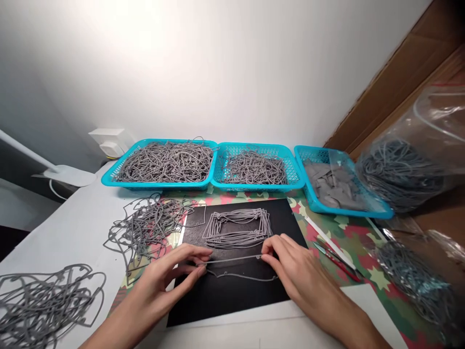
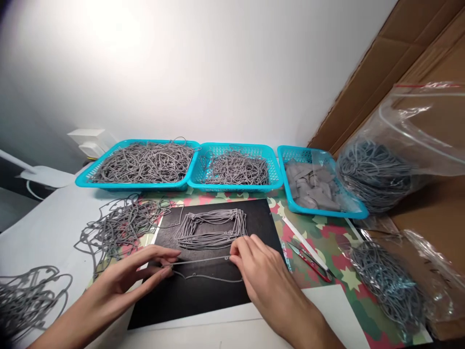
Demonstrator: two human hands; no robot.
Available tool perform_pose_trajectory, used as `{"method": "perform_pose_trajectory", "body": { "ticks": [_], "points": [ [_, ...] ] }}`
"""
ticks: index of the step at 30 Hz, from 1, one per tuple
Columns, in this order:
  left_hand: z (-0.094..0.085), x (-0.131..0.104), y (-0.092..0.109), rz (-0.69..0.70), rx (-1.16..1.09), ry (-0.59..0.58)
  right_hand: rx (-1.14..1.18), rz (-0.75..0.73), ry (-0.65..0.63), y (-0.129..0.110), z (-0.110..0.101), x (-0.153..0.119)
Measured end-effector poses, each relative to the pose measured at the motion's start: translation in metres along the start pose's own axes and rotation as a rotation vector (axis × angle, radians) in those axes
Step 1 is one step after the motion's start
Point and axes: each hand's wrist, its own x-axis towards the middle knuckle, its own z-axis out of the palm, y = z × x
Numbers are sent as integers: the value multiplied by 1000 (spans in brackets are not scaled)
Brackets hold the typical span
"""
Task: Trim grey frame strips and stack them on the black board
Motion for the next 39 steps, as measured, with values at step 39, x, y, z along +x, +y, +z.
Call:
{"method": "perform_pose_trajectory", "body": {
  "ticks": [39],
  "points": [
    [-7,82,-10,243,202,162,822,331,217,48,32,69]
  ]
}}
